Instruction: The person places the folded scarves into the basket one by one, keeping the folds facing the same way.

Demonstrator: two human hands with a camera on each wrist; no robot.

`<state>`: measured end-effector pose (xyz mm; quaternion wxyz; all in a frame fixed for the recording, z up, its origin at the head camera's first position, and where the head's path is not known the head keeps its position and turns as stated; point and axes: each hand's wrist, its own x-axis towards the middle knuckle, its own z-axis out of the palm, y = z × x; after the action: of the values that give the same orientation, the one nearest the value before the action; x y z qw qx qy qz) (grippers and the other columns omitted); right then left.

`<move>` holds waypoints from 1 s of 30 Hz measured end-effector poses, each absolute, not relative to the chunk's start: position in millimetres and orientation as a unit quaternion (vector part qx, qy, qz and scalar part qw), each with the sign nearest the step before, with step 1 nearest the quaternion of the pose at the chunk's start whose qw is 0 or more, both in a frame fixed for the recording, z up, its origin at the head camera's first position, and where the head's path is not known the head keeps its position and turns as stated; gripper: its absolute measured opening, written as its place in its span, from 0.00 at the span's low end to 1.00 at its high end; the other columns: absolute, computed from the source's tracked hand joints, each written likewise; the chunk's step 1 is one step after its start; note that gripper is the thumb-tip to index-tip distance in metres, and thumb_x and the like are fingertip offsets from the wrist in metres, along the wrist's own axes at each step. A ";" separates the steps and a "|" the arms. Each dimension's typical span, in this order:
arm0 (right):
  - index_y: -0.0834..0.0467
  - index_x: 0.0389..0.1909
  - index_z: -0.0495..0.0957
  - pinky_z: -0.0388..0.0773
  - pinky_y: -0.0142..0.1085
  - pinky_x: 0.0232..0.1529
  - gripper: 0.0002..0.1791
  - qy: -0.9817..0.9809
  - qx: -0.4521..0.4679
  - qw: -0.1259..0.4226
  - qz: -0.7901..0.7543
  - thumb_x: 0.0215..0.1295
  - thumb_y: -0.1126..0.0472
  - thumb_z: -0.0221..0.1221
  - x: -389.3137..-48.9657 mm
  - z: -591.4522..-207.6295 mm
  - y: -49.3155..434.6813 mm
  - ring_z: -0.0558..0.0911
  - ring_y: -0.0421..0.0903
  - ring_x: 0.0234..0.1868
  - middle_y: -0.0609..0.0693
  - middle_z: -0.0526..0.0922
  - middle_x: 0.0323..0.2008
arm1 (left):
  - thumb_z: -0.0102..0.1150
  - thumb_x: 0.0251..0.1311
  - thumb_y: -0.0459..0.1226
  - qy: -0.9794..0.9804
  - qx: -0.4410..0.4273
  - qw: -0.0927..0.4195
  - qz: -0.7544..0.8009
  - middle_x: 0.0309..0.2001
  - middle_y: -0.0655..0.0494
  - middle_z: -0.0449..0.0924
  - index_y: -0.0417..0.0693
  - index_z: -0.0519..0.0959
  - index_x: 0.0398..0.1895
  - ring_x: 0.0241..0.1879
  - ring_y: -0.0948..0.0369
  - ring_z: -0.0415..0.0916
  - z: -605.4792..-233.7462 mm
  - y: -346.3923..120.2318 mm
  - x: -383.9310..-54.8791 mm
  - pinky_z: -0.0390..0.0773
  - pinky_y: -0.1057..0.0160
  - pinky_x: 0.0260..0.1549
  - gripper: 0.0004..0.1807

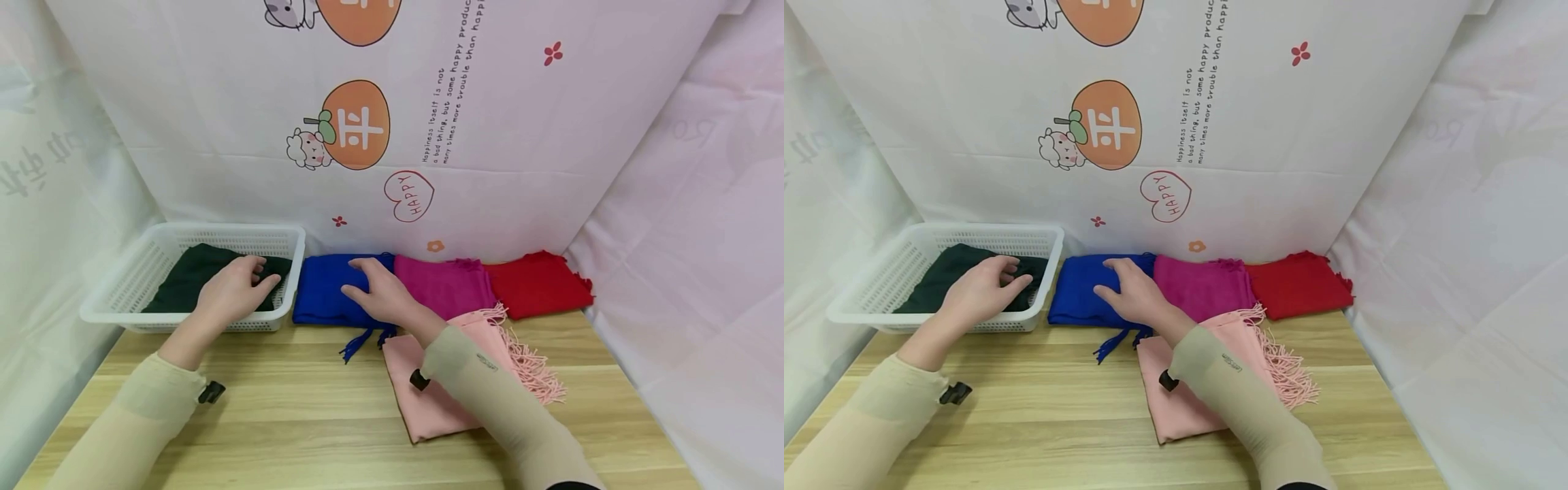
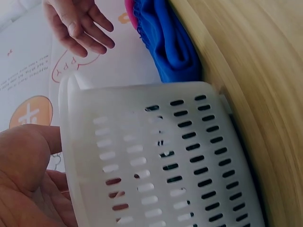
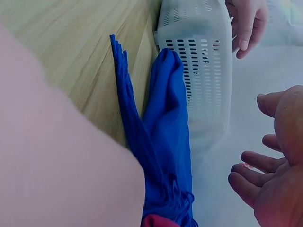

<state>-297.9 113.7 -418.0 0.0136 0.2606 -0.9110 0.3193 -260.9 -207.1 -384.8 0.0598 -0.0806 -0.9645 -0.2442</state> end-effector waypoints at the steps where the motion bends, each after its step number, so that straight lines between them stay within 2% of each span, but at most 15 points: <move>1: 0.55 0.85 0.66 0.73 0.52 0.77 0.37 -0.911 0.260 0.015 0.319 0.85 0.44 0.62 -297.7 -418.2 115.6 0.73 0.52 0.79 0.53 0.71 0.80 | 0.59 0.83 0.54 -0.964 -0.083 0.061 -0.243 0.65 0.32 0.82 0.34 0.75 0.76 0.61 0.40 0.83 -385.1 -206.1 -260.8 0.83 0.34 0.53 0.35; 7: 0.55 0.85 0.65 0.72 0.53 0.78 0.37 -0.914 0.248 0.012 0.321 0.85 0.44 0.62 -295.7 -418.9 129.5 0.72 0.54 0.79 0.53 0.70 0.80 | 0.60 0.83 0.52 -0.965 -0.098 0.074 -0.231 0.65 0.32 0.82 0.32 0.76 0.74 0.61 0.39 0.82 -386.5 -198.2 -259.2 0.84 0.34 0.54 0.33; 14: 0.55 0.84 0.65 0.72 0.57 0.77 0.37 -0.919 0.233 0.011 0.318 0.85 0.44 0.62 -292.0 -422.4 147.0 0.73 0.57 0.79 0.55 0.70 0.80 | 0.61 0.82 0.51 -0.970 -0.109 0.086 -0.199 0.70 0.31 0.78 0.33 0.76 0.75 0.67 0.37 0.79 -389.0 -187.9 -259.6 0.83 0.33 0.58 0.33; 22: 0.55 0.84 0.66 0.71 0.59 0.78 0.37 -0.922 0.207 0.002 0.326 0.84 0.44 0.64 -286.8 -424.8 164.2 0.71 0.58 0.81 0.55 0.69 0.81 | 0.65 0.80 0.49 -0.965 -0.135 0.107 -0.197 0.61 0.35 0.83 0.34 0.78 0.72 0.52 0.43 0.85 -395.1 -174.9 -257.4 0.88 0.40 0.42 0.31; 24: 0.55 0.84 0.66 0.69 0.59 0.79 0.38 -0.922 0.203 0.001 0.329 0.84 0.44 0.64 -284.6 -424.2 168.5 0.70 0.58 0.81 0.55 0.68 0.81 | 0.65 0.80 0.49 -0.965 -0.138 0.108 -0.197 0.61 0.34 0.83 0.34 0.79 0.72 0.53 0.43 0.84 -396.3 -171.1 -256.8 0.87 0.40 0.44 0.31; 30: 0.56 0.84 0.66 0.69 0.59 0.79 0.37 -0.926 0.197 0.009 0.322 0.83 0.45 0.64 -278.3 -424.0 183.8 0.70 0.58 0.81 0.56 0.69 0.81 | 0.66 0.79 0.48 -0.965 -0.146 0.114 -0.188 0.67 0.33 0.81 0.34 0.80 0.71 0.65 0.37 0.80 -398.5 -158.7 -254.5 0.84 0.34 0.58 0.30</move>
<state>-278.3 183.8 -424.0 0.0087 0.1966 -0.9261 0.3220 -254.5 -158.7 -398.5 0.1141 -0.1459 -0.9645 -0.1881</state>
